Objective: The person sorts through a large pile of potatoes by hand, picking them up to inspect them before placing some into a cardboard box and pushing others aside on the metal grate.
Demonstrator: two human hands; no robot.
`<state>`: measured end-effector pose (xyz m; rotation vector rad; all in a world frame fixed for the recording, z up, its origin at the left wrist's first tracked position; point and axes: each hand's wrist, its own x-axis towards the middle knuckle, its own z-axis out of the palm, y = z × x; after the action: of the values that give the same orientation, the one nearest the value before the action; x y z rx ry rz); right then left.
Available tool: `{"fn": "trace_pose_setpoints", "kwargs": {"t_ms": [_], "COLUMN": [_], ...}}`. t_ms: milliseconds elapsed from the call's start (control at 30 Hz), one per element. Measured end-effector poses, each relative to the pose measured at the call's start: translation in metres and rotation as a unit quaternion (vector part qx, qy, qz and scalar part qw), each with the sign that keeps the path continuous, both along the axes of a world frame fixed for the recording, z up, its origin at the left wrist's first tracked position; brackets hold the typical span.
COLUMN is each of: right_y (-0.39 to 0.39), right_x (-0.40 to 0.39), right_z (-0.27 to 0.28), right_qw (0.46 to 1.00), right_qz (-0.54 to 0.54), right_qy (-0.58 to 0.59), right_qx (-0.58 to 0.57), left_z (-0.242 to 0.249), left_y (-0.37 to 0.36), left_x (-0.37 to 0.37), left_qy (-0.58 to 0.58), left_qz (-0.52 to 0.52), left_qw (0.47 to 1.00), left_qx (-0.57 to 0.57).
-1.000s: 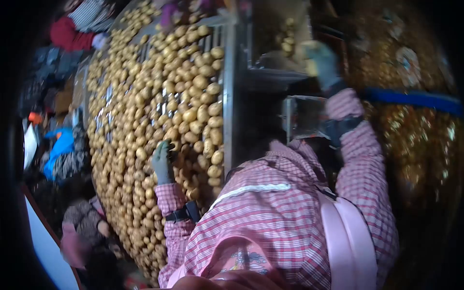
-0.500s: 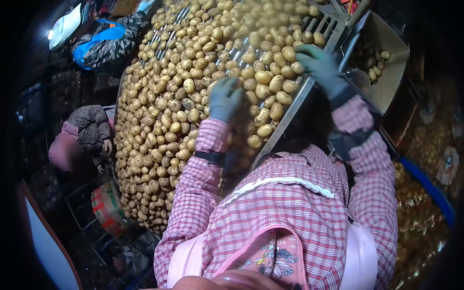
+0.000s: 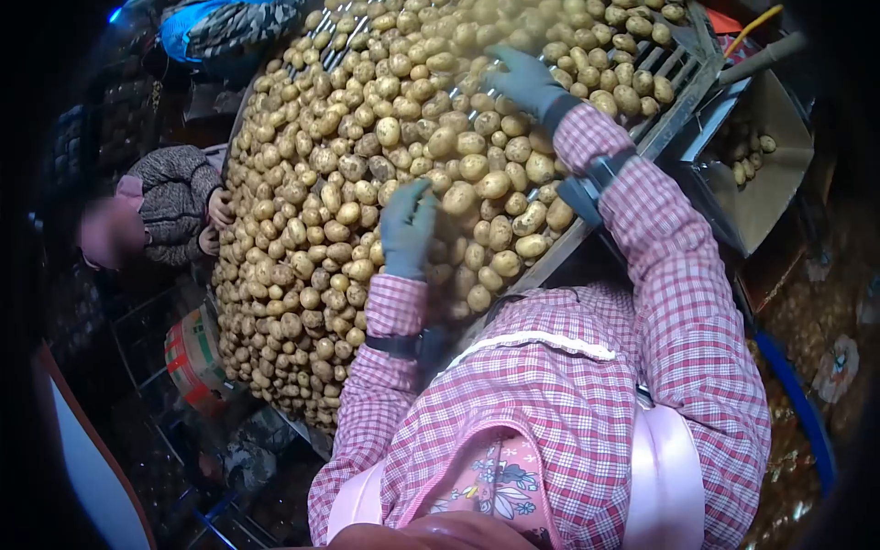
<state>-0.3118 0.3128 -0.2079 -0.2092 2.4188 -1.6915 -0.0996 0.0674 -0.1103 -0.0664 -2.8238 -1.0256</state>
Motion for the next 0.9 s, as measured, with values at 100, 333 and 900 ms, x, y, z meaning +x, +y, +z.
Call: {"fn": "trace_pose_setpoints", "kwargs": {"t_ms": [100, 333, 900], "right_y": [0.009, 0.021, -0.057], "right_x": [0.036, 0.076, 0.083], "right_z": [0.030, 0.041, 0.042], "right_qw": [0.989, 0.992, 0.949], "right_qz": [0.003, 0.079, 0.207], "right_qy": [-0.060, -0.083, 0.062], "right_qx": [-0.136, -0.048, 0.230], "left_z": [0.004, -0.034, 0.008], "left_y": [-0.004, 0.022, -0.050], "left_x": [-0.032, -0.117, 0.036], "left_qy": [-0.051, -0.218, -0.249], "left_qz": [0.054, 0.096, 0.226], "left_qw": [0.997, 0.960, 0.711], "left_qx": [0.002, 0.151, 0.617]}}
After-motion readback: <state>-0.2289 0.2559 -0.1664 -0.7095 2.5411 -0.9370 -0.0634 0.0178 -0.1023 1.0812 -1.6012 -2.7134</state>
